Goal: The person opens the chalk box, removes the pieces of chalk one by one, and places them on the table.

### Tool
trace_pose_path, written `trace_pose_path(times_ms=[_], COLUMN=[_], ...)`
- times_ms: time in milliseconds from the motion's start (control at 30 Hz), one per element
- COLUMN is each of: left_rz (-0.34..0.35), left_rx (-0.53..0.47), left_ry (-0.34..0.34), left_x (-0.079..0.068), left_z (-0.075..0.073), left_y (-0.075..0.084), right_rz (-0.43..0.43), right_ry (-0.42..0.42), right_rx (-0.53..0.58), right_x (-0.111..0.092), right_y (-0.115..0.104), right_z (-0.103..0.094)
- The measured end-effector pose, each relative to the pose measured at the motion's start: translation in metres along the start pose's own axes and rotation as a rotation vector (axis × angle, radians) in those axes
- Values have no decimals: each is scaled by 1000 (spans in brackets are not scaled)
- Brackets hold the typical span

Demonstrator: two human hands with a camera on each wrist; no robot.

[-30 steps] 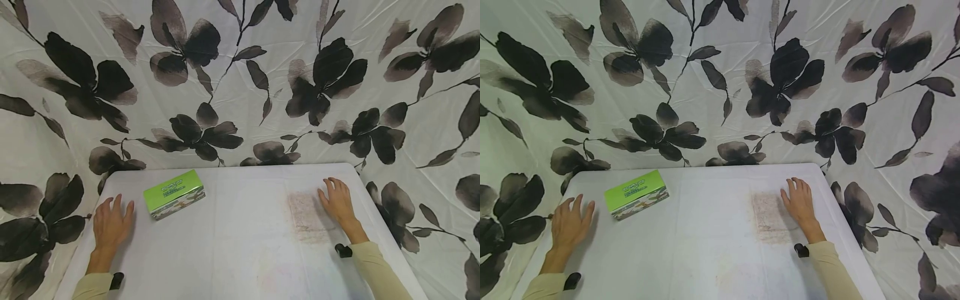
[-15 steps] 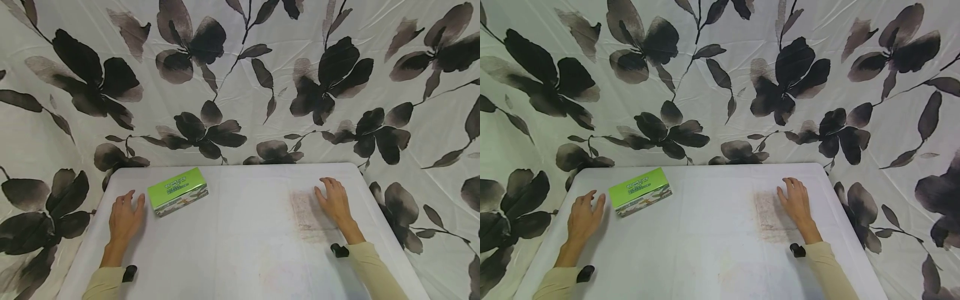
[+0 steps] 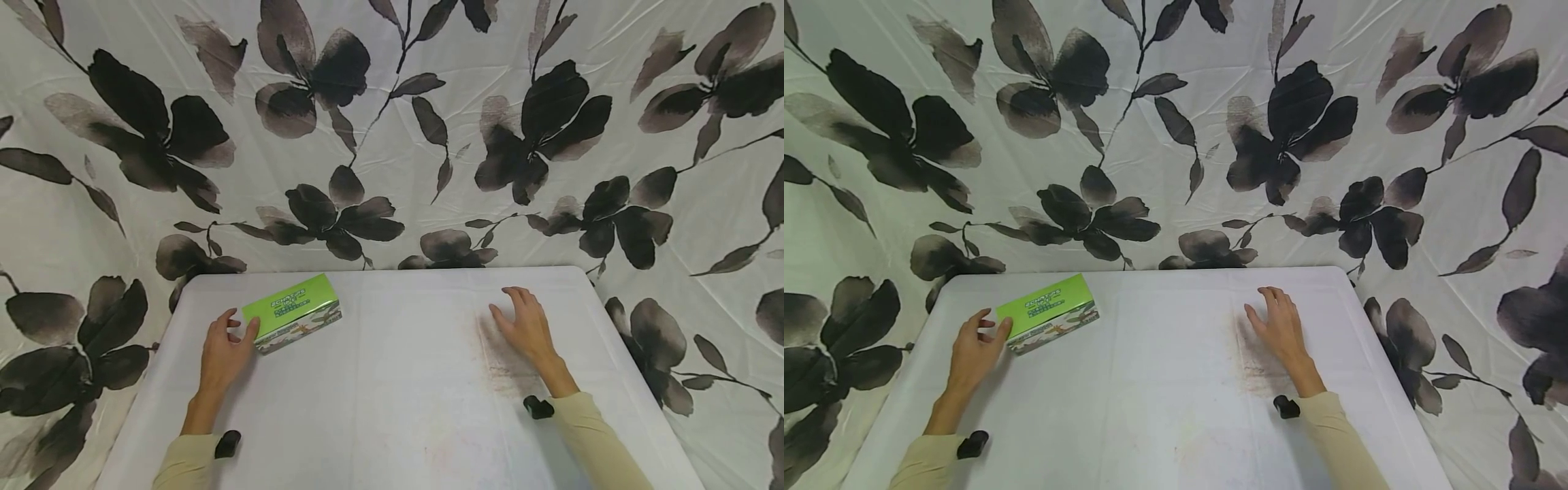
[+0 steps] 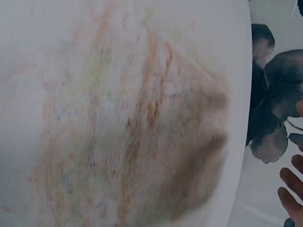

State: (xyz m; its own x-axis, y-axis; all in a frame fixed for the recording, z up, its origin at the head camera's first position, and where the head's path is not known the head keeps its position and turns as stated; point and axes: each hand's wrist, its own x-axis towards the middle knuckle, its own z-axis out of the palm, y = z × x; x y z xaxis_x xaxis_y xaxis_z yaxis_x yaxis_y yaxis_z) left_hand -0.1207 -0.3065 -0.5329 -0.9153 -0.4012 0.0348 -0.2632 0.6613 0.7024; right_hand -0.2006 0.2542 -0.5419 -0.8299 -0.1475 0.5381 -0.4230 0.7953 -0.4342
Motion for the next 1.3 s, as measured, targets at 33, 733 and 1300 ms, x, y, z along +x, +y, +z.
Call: trace_pose_path(times_ms=[33, 733, 1300], left_rz=[3, 107, 152], left_rx=[-9, -225, -345], left_ry=[-3, -170, -300], left_x=[0, 8, 17], left_z=[1, 6, 25], left_y=[0, -14, -4], right_rz=[1, 39, 62], right_ry=[-2, -150, -328], right_rx=[11, 129, 280], right_x=[1, 17, 27], right_y=[-2, -51, -85], right_z=[2, 40, 67])
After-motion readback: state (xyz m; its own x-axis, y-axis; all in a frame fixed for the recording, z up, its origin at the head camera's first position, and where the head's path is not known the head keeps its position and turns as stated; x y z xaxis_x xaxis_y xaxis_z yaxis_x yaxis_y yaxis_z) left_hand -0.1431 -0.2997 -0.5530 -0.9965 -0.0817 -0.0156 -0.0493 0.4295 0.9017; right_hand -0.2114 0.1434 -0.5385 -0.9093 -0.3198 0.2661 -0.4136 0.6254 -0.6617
